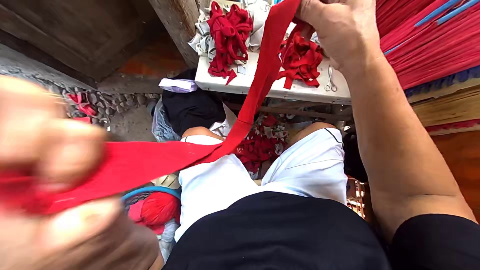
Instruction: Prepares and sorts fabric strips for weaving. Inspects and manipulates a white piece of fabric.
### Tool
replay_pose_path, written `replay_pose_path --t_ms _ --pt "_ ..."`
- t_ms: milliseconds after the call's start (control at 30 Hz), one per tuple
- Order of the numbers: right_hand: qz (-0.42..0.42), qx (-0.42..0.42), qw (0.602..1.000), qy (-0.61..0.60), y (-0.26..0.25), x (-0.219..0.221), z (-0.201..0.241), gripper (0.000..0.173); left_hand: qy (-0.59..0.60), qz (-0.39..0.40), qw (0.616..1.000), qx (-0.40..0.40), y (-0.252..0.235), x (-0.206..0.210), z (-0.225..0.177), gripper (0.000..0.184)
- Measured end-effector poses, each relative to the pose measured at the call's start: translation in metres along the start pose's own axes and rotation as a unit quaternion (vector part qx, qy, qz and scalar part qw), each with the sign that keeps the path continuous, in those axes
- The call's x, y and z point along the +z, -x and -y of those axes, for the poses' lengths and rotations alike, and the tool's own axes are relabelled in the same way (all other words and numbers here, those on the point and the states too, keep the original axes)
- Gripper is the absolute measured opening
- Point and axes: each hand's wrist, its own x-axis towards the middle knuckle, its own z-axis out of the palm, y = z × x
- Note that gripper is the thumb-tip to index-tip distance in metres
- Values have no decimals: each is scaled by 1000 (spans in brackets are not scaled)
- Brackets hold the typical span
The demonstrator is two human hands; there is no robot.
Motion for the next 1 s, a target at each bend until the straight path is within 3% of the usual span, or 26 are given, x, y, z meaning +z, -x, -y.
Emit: replay_pose_path --t_ms 67,167,233,333,433,500,633,700,900,1000 --pt "27 -28 999 15 7 1 4 8 98 80 987 -100 -28 64 0 22" --pt "105 -91 989 49 15 8 -1 9 -24 158 982 -97 -32 115 24 21" --pt "164 -114 978 63 25 13 -4 9 -91 163 979 -84 -26 122 47 20" --pt "244 -93 960 105 42 24 -4 8 -122 175 969 -128 -24 123 66 30" --pt "312 -75 939 121 59 42 -4 6 -82 211 960 -165 -22 126 80 49" --pt "337 -66 933 111 69 53 -8 6 -10 231 949 -217 -17 128 88 51" --pt "379 -32 921 86 78 59 -20 14 76 196 926 -313 -10 127 102 29" --pt "414 -26 910 8 83 61 -30 19 108 166 924 -327 -7 120 104 19" --pt "505 73 842 -175 105 74 -61 16 151 46 945 -287 -6 83 94 15" --pt "524 84 808 -255 111 74 -77 18 166 -11 953 -252 -8 52 86 16"
